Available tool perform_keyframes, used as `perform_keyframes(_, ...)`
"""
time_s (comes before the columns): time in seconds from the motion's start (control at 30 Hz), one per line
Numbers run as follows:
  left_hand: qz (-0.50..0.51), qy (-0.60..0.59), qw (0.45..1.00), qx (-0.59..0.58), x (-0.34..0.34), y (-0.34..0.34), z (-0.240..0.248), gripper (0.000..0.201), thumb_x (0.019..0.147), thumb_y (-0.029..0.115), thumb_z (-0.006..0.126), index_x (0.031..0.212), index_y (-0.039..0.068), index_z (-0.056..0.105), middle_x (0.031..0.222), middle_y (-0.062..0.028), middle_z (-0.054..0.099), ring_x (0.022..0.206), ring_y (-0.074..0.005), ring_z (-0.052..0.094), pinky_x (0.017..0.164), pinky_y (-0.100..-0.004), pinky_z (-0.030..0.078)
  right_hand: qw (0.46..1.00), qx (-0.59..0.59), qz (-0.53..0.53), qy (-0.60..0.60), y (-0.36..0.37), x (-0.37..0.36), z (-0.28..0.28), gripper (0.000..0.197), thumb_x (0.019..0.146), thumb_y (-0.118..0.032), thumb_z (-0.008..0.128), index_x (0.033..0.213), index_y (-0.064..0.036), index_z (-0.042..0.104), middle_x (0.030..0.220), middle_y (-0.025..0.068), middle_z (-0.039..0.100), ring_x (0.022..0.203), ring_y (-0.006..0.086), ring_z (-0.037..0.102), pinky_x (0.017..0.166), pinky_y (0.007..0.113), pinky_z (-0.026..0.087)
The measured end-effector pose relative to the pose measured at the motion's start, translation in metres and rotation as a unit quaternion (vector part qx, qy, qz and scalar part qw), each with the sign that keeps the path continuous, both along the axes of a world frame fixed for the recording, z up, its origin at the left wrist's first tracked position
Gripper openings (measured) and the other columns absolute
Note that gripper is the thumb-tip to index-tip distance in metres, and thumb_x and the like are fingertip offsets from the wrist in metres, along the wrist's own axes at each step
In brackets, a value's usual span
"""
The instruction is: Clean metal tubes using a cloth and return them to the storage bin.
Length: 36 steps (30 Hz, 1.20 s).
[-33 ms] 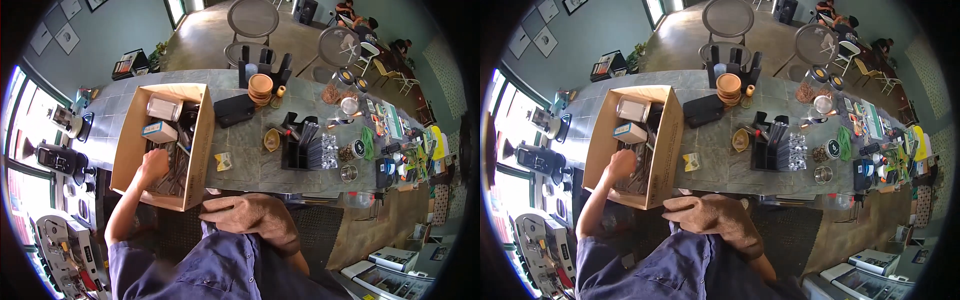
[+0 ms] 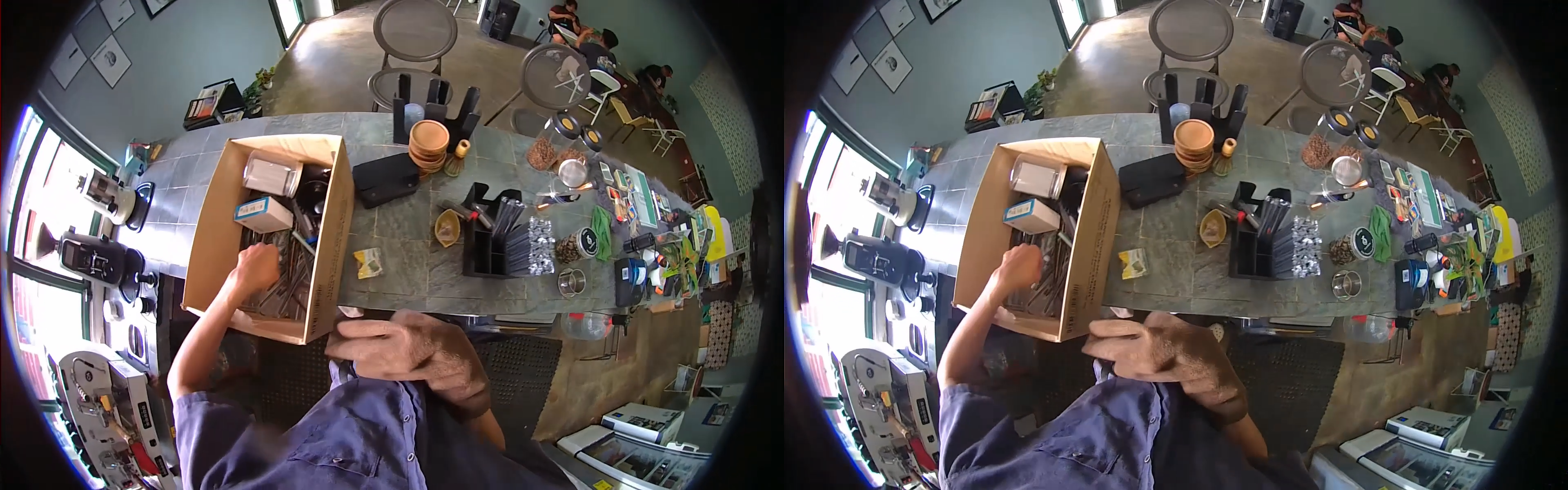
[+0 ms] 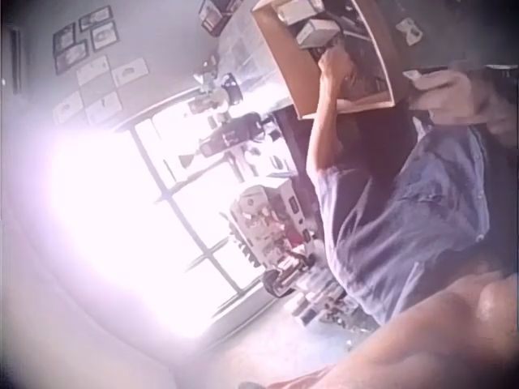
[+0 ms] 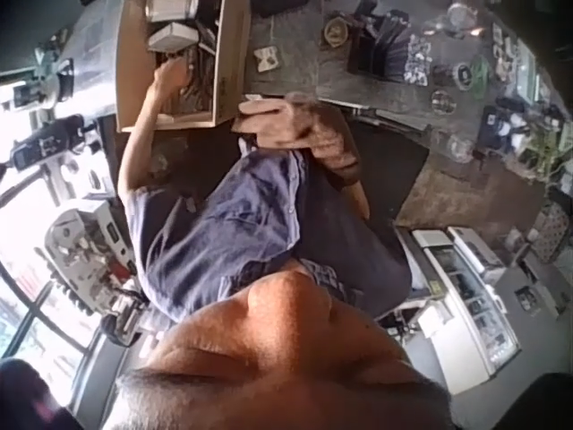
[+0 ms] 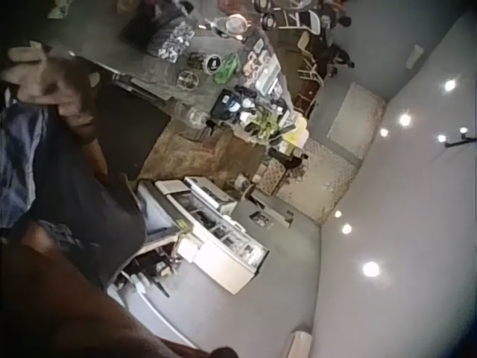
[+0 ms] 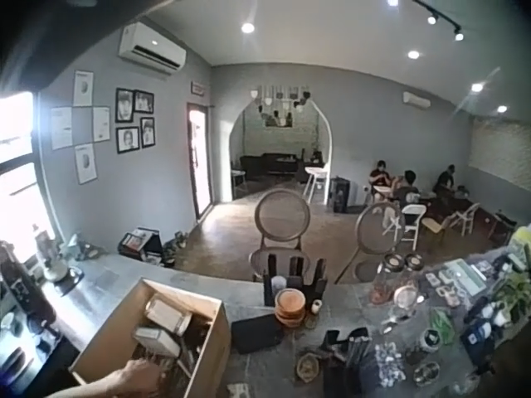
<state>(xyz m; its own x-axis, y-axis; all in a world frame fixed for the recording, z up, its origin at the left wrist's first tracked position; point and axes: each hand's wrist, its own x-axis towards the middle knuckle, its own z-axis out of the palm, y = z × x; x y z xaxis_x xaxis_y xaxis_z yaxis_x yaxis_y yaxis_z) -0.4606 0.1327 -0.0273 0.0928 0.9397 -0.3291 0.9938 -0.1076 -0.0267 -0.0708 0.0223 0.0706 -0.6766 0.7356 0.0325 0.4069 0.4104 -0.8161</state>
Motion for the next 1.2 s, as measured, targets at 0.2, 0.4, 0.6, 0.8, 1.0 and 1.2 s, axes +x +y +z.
perform_keyframes(0.2, -0.053, 0.051, 0.959, -0.273, -0.004, -0.001, -0.032, 0.039, 0.083, 0.039, 0.081, 0.066, 0.004, 0.075, 0.060, -0.0112, 0.071, 0.067, -0.0257, 0.076, 0.075, -0.0434, 0.062, 0.958, 0.237, -0.084, -0.141, -0.026, -0.038, -0.017, 0.030, 0.081, -0.035, 0.083, 0.111, -0.0311, 0.079, 0.142, 0.0058, 0.060, 0.114, 0.0217, 0.070, 0.096, 0.034, 0.059)
perform_keyframes(0.4, -0.019, -0.021, 0.948, -0.318, 0.008, -0.011, -0.031, 0.027, 0.086, 0.021, 0.078, 0.071, 0.000, 0.074, 0.068, -0.0128, 0.075, 0.060, -0.0241, 0.076, 0.063, -0.0355, 0.064, 0.942, 0.259, -0.078, -0.199, -0.039, -0.050, -0.023, 0.046, 0.074, -0.048, 0.077, 0.112, -0.0223, 0.079, 0.126, 0.0089, 0.049, 0.091, 0.0254, 0.064, 0.050, 0.043, 0.058)
perform_keyframes(0.6, -0.047, 0.021, 0.953, -0.300, 0.007, -0.017, 0.022, 0.022, 0.084, 0.018, 0.067, 0.073, 0.000, 0.075, 0.071, -0.0167, 0.075, 0.070, -0.0284, 0.077, 0.069, -0.0423, 0.062, 0.990, 0.090, -0.101, -0.036, -0.050, -0.053, -0.024, 0.040, 0.078, -0.048, 0.075, 0.110, -0.0260, 0.078, 0.128, 0.0124, 0.045, 0.092, 0.0292, 0.064, 0.057, 0.047, 0.063)
perform_keyframes(0.8, -0.072, -0.083, 0.994, 0.013, -0.016, -0.069, 0.108, 0.027, 0.087, 0.022, 0.068, 0.083, -0.003, 0.076, 0.068, -0.0208, 0.071, 0.064, -0.0294, 0.074, 0.067, -0.0435, 0.059, 0.901, 0.050, -0.039, -0.428, -0.039, -0.075, 0.012, 0.054, 0.079, -0.063, 0.078, 0.125, -0.0345, 0.074, 0.132, 0.0074, 0.051, 0.109, 0.0234, 0.066, 0.097, 0.044, 0.061)
perform_keyframes(1.0, 0.148, -0.509, 0.846, 0.044, 0.057, -0.134, 0.160, 0.020, 0.103, 0.006, 0.059, 0.099, -0.005, 0.074, 0.063, -0.0073, 0.065, 0.056, -0.0101, 0.061, 0.053, -0.0279, 0.047, 0.822, 0.333, -0.180, -0.425, -0.044, -0.094, 0.019, 0.026, 0.094, -0.031, 0.065, 0.117, -0.0195, 0.065, 0.107, 0.0113, 0.052, 0.086, 0.0298, 0.064, 0.078, 0.049, 0.059)
perform_keyframes(1.2, 0.067, -0.634, 0.770, -0.018, 0.129, -0.155, 0.129, 0.023, 0.108, 0.010, 0.059, 0.099, -0.006, 0.073, 0.065, -0.0051, 0.068, 0.055, -0.0085, 0.063, 0.051, -0.0256, 0.051, 0.742, 0.447, -0.385, -0.318, -0.048, -0.104, -0.001, 0.019, 0.093, -0.012, 0.062, 0.112, -0.0073, 0.060, 0.094, 0.0130, 0.052, 0.070, 0.0316, 0.058, 0.064, 0.047, 0.053)
